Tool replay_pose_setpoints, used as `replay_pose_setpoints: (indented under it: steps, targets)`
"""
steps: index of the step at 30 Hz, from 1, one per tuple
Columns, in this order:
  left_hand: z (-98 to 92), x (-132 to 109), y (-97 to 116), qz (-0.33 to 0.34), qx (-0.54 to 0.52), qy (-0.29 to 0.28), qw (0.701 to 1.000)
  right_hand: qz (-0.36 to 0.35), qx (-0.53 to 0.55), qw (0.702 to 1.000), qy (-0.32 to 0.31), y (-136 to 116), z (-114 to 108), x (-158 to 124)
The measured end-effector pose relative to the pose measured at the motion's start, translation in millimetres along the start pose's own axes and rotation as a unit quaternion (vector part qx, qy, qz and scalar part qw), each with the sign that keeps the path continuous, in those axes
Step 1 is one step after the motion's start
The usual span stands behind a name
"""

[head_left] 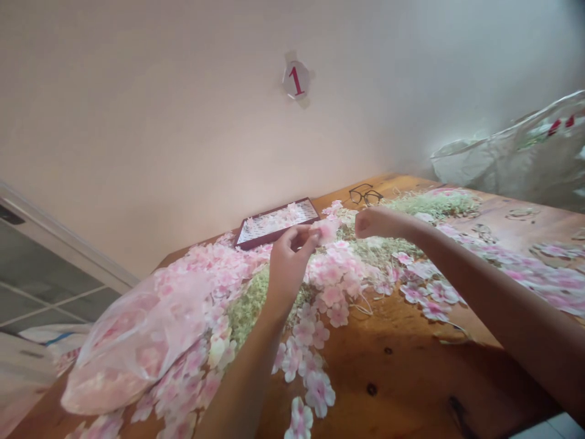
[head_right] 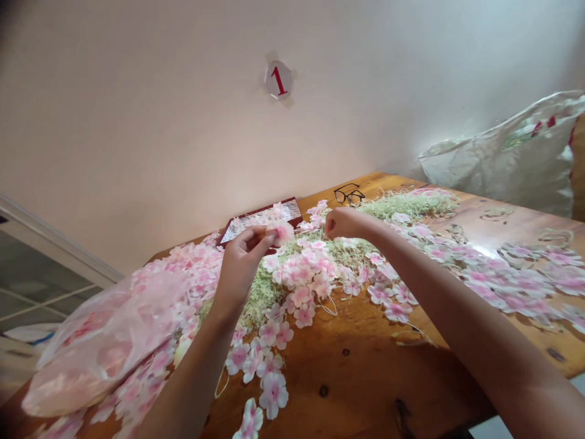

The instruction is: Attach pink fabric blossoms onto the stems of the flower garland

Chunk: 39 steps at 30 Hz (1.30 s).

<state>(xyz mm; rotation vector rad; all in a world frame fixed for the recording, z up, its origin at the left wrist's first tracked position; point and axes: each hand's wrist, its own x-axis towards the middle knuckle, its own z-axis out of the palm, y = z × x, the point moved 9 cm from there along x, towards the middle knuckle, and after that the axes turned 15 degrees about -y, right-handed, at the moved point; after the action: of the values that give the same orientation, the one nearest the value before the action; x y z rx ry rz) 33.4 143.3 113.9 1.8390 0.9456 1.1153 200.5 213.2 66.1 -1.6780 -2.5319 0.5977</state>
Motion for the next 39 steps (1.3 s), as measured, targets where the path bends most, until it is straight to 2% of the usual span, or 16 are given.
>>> replay_pose_setpoints:
  steps: [3, 6, 8, 10, 12, 14, 17, 19, 24, 27, 30, 33, 36, 39]
  targets:
    - [-0.8, 0, -1, -0.007, 0.006, 0.007, 1.0, 0.021, 0.008, 0.999, -0.026, 10, 5, 2]
    - [-1.2, 0, -2, -0.013, 0.008, 0.009, 1.0, 0.018, 0.027, 0.999, -0.018, 14, 3, 4]
    - [-1.2, 1, -4, -0.013, 0.002, 0.008, 1.0, -0.013, 0.06, 0.998, -0.009, 5, -2, 1]
    - [-1.3, 2, -6, -0.014, -0.002, 0.009, 1.0, -0.085, 0.142, 0.986, -0.007, -16, -8, -8]
    - [-0.9, 2, -7, -0.012, 0.0, 0.008, 1.0, -0.18, 0.262, 0.948, -0.007, -44, -17, -23]
    - [1.1, 3, -7, -0.007, 0.002, -0.001, 1.0, -0.244, 0.363, 0.899, -0.006, -69, -24, -38]
    - [3.8, 3, -5, -0.005, 0.008, -0.015, 1.0, -0.279, 0.449, 0.849, -0.008, -87, -26, -49]
    - [4.2, 3, -5, -0.009, 0.01, -0.017, 1.0, -0.28, 0.471, 0.836, 0.0, -87, -26, -49]
    - [2.2, 2, -4, -0.009, -0.001, -0.011, 1.0, -0.243, 0.461, 0.852, 0.045, -74, -27, -42]
    - [1.0, 2, -5, -0.009, 0.003, -0.007, 1.0, -0.233, 0.433, 0.868, 0.073, -77, -30, -47]
    - [0.1, 2, -5, -0.012, 0.01, -0.003, 1.0, -0.238, 0.342, 0.903, 0.109, -89, -33, -57]
    - [1.8, 1, -4, -0.011, 0.011, -0.011, 1.0, -0.217, 0.224, 0.934, 0.176, -95, -38, -69]
    - [3.3, 0, -1, -0.009, 0.01, -0.015, 1.0, -0.186, 0.145, 0.946, 0.221, -97, -41, -75]
    - [4.9, -1, -1, -0.011, 0.008, -0.022, 1.0, -0.165, 0.094, 0.953, 0.238, -100, -42, -79]
